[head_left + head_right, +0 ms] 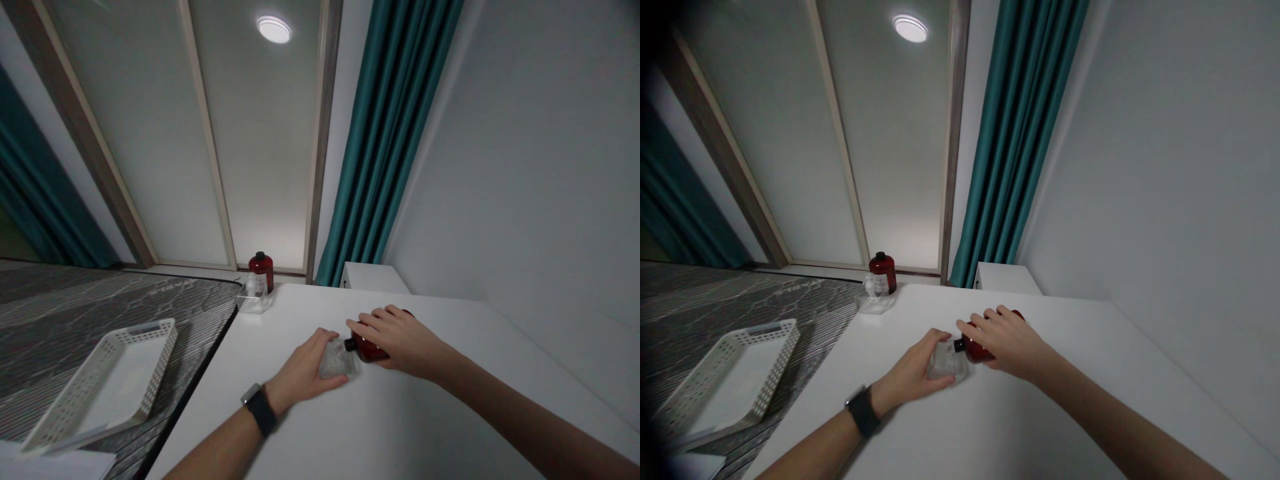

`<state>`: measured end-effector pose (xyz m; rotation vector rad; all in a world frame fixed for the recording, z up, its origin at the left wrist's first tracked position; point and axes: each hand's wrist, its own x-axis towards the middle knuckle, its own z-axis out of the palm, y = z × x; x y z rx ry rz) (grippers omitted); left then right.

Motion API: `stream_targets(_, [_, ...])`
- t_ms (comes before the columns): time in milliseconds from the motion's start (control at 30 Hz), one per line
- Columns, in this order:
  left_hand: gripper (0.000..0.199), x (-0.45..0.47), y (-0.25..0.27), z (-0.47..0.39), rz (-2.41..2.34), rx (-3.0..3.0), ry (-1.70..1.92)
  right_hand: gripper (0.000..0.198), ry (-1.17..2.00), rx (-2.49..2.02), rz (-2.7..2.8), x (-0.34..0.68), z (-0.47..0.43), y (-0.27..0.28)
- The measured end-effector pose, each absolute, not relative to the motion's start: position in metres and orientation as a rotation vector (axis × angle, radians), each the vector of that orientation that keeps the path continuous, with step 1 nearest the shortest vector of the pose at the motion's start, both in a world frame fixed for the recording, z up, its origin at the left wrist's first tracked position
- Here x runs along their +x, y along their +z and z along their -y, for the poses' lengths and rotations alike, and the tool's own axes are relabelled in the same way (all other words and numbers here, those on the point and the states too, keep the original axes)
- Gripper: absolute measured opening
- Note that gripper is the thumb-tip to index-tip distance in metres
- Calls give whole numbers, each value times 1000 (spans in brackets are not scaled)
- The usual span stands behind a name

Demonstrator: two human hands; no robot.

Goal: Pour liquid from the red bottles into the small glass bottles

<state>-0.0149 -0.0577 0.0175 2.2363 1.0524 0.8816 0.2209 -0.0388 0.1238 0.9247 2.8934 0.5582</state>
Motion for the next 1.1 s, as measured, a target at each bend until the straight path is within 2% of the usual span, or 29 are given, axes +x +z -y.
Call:
stream_targets(400, [65,-15,19,58,-1047,2242,861,73,577,899,-2891,220,39,125])
stream_targets(1100, [66,-15,15,57,-1037,2255,873,78,643,877,-2906,219,39,126])
